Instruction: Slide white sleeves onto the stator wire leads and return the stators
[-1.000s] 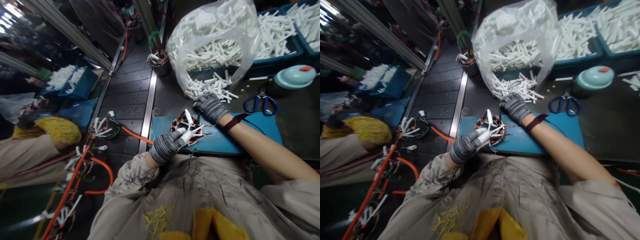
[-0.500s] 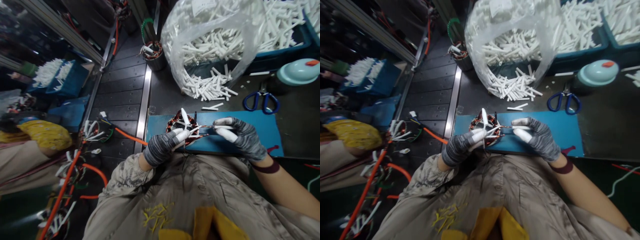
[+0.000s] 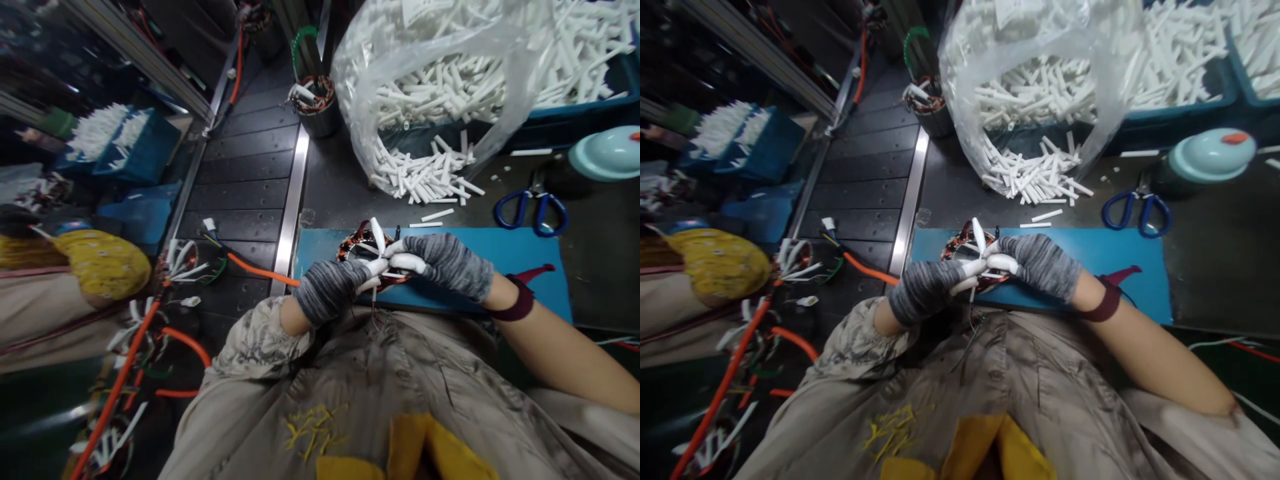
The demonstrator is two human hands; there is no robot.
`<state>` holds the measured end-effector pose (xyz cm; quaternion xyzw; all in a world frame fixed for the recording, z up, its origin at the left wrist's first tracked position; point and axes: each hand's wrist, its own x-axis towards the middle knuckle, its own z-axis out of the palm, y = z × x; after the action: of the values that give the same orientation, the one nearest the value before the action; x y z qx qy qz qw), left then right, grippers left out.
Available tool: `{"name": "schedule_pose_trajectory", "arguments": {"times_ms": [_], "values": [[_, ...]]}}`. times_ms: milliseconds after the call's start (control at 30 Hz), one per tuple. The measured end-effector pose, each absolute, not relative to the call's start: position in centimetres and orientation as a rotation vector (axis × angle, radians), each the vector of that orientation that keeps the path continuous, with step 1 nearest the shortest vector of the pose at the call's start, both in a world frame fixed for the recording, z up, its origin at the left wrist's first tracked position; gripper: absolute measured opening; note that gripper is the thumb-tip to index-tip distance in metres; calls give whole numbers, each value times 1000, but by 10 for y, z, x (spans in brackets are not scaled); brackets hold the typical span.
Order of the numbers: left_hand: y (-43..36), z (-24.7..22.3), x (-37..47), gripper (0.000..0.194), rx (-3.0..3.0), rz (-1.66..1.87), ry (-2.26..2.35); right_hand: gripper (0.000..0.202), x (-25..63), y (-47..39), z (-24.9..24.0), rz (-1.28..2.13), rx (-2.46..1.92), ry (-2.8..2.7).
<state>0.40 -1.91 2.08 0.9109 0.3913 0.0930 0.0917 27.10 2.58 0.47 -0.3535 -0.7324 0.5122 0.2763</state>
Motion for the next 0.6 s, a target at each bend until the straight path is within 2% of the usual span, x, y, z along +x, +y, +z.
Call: {"name": "schedule_pose_trajectory", "arguments": {"times_ms": [133, 267, 367, 467, 600], "values": [[-20, 26, 12, 42, 2722, 277, 1232, 37, 279, 30, -5, 1393, -961, -1889], [-27, 26, 12, 45, 2732, 293, 1221, 45, 302, 49, -28, 924, -1234, -1881], [-31, 25, 10, 49, 2755, 362, 1180, 37, 306, 74, -45, 612, -1318, -2137], [-32, 23, 6, 49, 2737, 472, 1111, 25, 300, 87, -51, 509, -1314, -2277], [-33, 18, 1, 39, 2812, 498, 1078, 24, 297, 60, -32, 466, -1291, -2051]]}}
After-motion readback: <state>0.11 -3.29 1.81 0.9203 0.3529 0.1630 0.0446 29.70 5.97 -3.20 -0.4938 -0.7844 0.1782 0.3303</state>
